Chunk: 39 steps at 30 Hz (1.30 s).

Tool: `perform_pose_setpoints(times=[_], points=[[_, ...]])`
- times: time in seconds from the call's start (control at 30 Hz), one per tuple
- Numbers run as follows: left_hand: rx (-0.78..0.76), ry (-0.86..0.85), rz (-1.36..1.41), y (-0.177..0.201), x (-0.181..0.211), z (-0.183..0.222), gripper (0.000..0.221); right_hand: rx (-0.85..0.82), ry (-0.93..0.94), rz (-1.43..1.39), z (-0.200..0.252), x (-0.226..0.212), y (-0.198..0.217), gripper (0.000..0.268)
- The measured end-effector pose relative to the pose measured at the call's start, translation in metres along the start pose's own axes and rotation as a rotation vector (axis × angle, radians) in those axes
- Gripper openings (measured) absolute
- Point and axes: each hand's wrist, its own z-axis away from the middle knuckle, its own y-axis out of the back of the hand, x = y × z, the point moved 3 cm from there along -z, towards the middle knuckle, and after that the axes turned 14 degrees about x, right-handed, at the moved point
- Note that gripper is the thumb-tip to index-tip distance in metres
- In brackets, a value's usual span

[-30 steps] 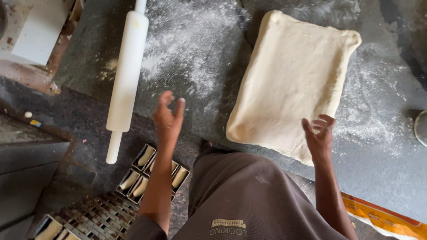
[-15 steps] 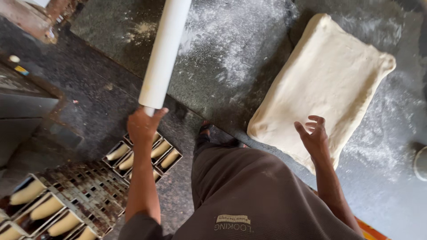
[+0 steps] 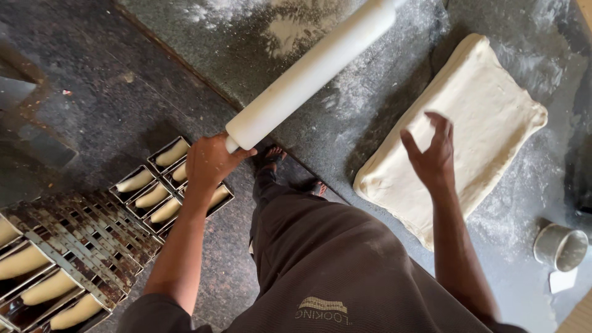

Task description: The person sprinkles flour onto a stone countertop, places a slab of dough on the floured surface, and uses a large white rolling pin to flatten and stretch it.

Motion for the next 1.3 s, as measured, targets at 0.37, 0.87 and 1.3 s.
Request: perform_pose_setpoints(times=[0.37,0.87,1.3], points=[[-0.051,-0.192,-0.106,0.004,-0.01,-0.012,0.032,0.022,0.016,0.039,-0.059,-0.02,0.028,0.062],[-0.379,-0.108,-0.178,-0.021,-0.02,0.02,0.018,0.123,-0.042,0.34,0.029,0.101,-0.008,0.069],[-0.517,-0.31,-0.406,-0.034,0.023,0.011,0.038,0.149,-0.123,0.534,0.124,0.101,0.054,0.063]])
